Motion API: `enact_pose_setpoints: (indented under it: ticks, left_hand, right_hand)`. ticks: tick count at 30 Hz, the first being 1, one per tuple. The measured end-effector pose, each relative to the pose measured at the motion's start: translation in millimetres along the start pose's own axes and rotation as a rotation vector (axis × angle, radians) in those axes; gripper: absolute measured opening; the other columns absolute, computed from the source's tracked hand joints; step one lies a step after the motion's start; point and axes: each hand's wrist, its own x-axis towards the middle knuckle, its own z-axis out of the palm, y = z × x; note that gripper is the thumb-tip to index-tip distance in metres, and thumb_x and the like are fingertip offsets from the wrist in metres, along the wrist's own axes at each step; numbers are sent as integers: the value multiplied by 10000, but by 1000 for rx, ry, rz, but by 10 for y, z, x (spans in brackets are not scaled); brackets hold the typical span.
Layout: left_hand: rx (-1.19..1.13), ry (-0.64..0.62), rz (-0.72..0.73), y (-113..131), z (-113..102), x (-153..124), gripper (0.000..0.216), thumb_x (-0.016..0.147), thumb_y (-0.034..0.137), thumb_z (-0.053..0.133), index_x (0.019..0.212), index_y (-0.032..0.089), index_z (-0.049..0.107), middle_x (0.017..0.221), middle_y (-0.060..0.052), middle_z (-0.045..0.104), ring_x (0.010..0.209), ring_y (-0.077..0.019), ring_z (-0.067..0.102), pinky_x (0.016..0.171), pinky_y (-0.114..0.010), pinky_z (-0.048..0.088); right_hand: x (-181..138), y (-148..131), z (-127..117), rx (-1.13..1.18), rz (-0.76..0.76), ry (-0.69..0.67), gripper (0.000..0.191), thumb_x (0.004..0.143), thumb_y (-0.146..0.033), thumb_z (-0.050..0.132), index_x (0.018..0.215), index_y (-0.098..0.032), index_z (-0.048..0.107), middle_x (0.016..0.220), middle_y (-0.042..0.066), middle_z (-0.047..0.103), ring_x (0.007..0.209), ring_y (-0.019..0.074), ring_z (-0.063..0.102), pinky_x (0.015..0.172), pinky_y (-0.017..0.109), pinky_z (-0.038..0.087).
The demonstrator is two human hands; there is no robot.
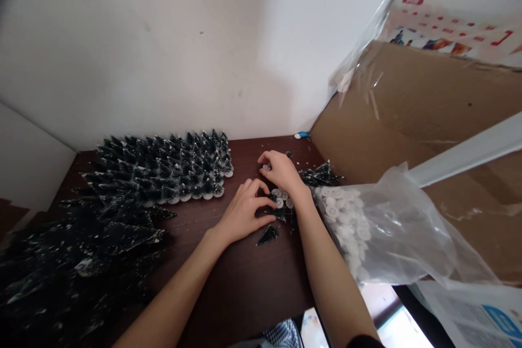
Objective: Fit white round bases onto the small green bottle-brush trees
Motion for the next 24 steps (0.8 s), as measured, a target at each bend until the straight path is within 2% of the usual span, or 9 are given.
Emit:
enact_pose_setpoints:
  ticks: [14,20,24]
  left_hand:
    - [-97,78,11,14,8,-5,113,831,218,707,943,212,713,1148,-69,587,1084,-250,520,960,-412,444]
    - [-281,232,-26,21,18,20,74,839,181,677,908,207,678,1102,-54,657,1034,-230,557,983,-401,441]
    - [-482,343,-155,3,18,71,58,850,178,652,898,198,676,952,-42,714,922,-211,603,867,-348,474]
  right_hand:
    - [-10,17,-15,-23,40,-2,198,776,-118,655,953,-196,697,919,34,746,815,187,668,769,309,480]
    - [19,-19,-17,296,64,125,209,780,-219,693,986,-183,705,904,47,741,763,175,669,728,311,517]
    - [34,-58,-38,596,105,180,267,730,-335,777,945,-183,727,873,53,745,778,182,671,761,331,527]
